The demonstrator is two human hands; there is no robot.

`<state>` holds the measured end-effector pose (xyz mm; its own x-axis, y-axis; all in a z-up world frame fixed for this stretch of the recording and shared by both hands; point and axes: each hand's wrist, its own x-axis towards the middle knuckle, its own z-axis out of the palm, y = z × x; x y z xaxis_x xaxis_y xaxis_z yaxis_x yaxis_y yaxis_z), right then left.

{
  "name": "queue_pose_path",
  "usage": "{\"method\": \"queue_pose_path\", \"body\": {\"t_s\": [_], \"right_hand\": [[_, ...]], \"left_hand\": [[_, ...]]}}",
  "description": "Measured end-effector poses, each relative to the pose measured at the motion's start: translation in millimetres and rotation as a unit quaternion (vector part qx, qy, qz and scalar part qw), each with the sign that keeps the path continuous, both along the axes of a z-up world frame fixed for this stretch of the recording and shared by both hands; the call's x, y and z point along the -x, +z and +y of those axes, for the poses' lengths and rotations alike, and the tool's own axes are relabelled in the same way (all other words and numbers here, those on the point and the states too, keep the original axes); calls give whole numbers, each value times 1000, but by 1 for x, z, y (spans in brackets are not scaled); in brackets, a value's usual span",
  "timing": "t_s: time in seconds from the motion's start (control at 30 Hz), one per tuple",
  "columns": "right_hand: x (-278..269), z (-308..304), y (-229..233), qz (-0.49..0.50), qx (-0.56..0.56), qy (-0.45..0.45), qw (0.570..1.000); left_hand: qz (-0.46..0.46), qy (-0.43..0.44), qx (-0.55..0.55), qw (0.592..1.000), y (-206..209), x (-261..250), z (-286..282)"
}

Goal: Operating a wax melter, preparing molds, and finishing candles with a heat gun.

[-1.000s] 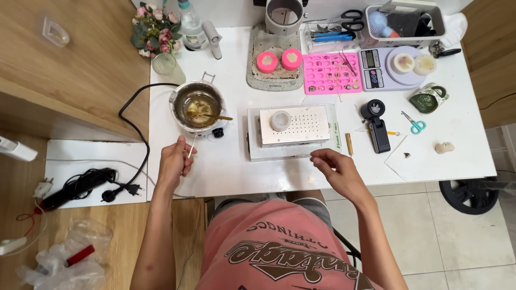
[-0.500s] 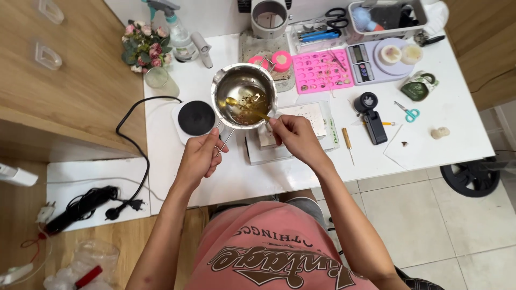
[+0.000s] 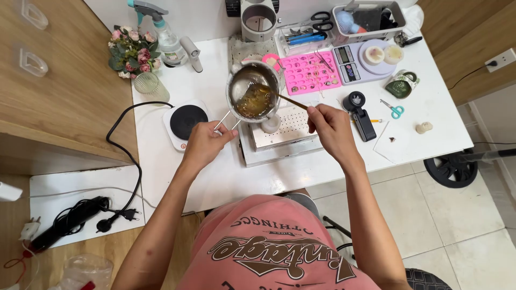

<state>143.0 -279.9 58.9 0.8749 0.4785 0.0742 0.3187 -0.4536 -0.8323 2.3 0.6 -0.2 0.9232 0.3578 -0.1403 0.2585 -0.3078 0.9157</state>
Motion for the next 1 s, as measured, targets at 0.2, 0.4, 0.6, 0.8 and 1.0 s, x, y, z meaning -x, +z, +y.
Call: {"method": "queue_pose_path", "body": {"t_s": [0.2,0.4,0.6,0.8,1.0], "right_hand": [[-2,-9,-11,8,20,-17,1000],[-3,-14,-16,32,44,-24,998],[0,-14,-19,54,22,-19,998],[3,-12,-20,55,25,-23,998],[2,-13,-22,61,23,-30,997]], "left_hand": [[4,-23,-86,996,2,-4,0],[-4,-32,-121,992,7,-3,-1],[-11,-21,-149,989,6,-3,-4],[-40,-32,-186,981,3,-2,-3],[-4,-35,-208,977,12,-3,-7]]}}
